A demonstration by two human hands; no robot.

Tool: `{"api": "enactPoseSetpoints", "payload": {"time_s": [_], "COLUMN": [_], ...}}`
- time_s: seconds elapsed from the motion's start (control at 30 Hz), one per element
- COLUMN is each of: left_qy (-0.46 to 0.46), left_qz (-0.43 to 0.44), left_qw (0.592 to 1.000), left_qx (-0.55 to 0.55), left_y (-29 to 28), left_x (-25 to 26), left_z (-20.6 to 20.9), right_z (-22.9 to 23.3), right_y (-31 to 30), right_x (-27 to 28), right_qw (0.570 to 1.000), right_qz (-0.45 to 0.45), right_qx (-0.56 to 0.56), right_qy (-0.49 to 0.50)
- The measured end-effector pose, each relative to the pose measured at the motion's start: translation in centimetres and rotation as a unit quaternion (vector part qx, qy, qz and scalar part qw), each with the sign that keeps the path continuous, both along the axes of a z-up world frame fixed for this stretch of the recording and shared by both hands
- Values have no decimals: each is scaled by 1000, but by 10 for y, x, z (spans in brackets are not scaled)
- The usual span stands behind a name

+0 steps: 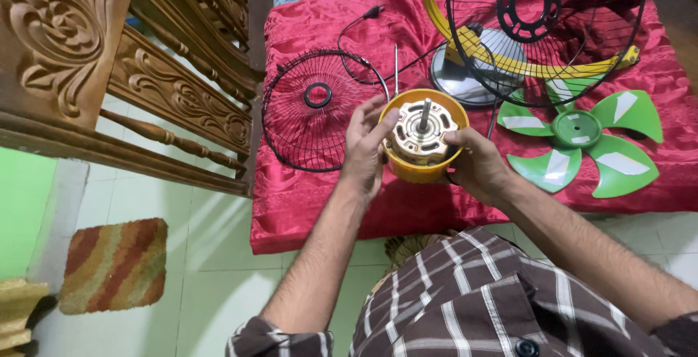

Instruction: The person uses a screwdriver to open the yellow fan motor housing, then places the motor into the fan cage and aligns it with the stand. The person continues to adjust the motor and cage assembly by hand.

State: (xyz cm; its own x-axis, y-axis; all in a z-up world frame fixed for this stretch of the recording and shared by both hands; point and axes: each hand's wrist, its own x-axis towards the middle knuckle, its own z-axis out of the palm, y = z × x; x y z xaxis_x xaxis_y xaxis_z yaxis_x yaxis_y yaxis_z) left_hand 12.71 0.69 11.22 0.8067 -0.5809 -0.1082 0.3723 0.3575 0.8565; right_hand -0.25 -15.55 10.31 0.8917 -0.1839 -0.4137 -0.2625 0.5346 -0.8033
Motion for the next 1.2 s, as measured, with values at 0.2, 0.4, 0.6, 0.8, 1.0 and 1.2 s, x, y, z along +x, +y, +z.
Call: {"api": "enactPoseSetpoints", "payload": {"time_s": [0.2,0.4,0.6,0.8,1.0,1.2], "left_qy": [94,77,233,206,89,128], "left_qz": [-116,-60,-234,-216,-175,-142], "left_qw": [988,968,944,941,976,981], "left_qx": [48,231,13,-160,-97,1], "left_y": [2,38,62,55,58,48], "left_x": [13,15,-15,-18,-10,-5], "left_z": [-16,-7,3,-10,-8,-2], "right_z": [-14,-21,-20,-28,-14,21], "right_y": [10,12,8,16,11,4], "right_x": [10,18,24,25,19,18], "right_qw": [995,992,983,983,991,961], "right_qz": [32,-17,-16,-14,40,137], "right_qx": [-26,74,85,109,15,-233], "right_qy": [-86,-105,-162,-149,-128,-53]}}
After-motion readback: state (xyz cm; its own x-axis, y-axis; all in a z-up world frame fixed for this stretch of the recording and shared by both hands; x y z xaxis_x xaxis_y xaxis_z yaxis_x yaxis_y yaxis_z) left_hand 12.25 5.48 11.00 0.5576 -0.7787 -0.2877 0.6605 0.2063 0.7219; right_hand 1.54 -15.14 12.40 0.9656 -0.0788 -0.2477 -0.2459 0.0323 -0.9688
